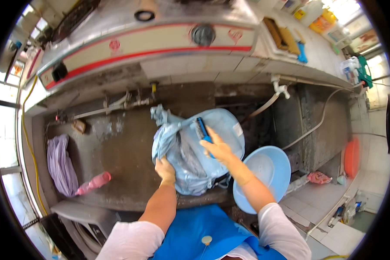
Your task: The person cleans a backpack by hand using a brush and a toothbrush, scrubbing the interior and exterior surfaces after dipping the tools into a basin of soapy water.
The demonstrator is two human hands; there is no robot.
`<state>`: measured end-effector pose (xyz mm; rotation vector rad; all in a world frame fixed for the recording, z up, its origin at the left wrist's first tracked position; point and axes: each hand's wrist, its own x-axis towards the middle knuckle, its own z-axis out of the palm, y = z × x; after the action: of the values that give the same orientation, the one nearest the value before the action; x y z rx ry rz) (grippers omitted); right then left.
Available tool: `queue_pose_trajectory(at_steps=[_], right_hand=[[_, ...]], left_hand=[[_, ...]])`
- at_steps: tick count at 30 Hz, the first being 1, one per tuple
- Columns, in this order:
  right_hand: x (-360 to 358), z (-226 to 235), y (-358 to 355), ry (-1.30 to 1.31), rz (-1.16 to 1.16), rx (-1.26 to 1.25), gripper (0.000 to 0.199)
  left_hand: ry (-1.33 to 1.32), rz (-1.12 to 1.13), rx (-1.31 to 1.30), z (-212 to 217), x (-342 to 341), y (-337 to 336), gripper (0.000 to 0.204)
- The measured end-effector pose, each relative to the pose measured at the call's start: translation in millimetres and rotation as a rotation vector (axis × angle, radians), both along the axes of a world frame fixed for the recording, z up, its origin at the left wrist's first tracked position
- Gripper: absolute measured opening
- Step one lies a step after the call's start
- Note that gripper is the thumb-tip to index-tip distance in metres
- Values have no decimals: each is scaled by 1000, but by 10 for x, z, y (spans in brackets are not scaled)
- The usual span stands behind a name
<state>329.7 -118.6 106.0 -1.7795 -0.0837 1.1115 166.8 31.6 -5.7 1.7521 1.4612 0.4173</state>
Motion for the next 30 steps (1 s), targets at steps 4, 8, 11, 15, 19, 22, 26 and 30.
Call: queue_pose_trajectory(at_steps=[4,8,11,15,19,22,26,30], right_hand=[[70,-78,777,232,-280,506,76],[-285,-373,947,391,75,746,75],[-230,-134,744,72,667,522,79],[295,441,-17,-224,625,64,70],[876,607,-715,-499,248,-206,54],[1036,500,-1131,-468,-13,-136,50],[725,190,-1119,-212,-206,80,45],[316,-170,-693,-131,-90,46,46]], left_hand=[[-88,9,14,-53,-14,13,54],[-77,-61,102,-137,-23,-77,51],[164,-389,20,-419,-239,124,45],[-137,-42,14,-198,-45,-67,47],[63,14,-35,-108,-46,-19,48],[-17,37,-78,189,103,-47,49],[-14,-34,84,-178,-7,22,35],[-20,-6,76,-173,-88,16,32]])
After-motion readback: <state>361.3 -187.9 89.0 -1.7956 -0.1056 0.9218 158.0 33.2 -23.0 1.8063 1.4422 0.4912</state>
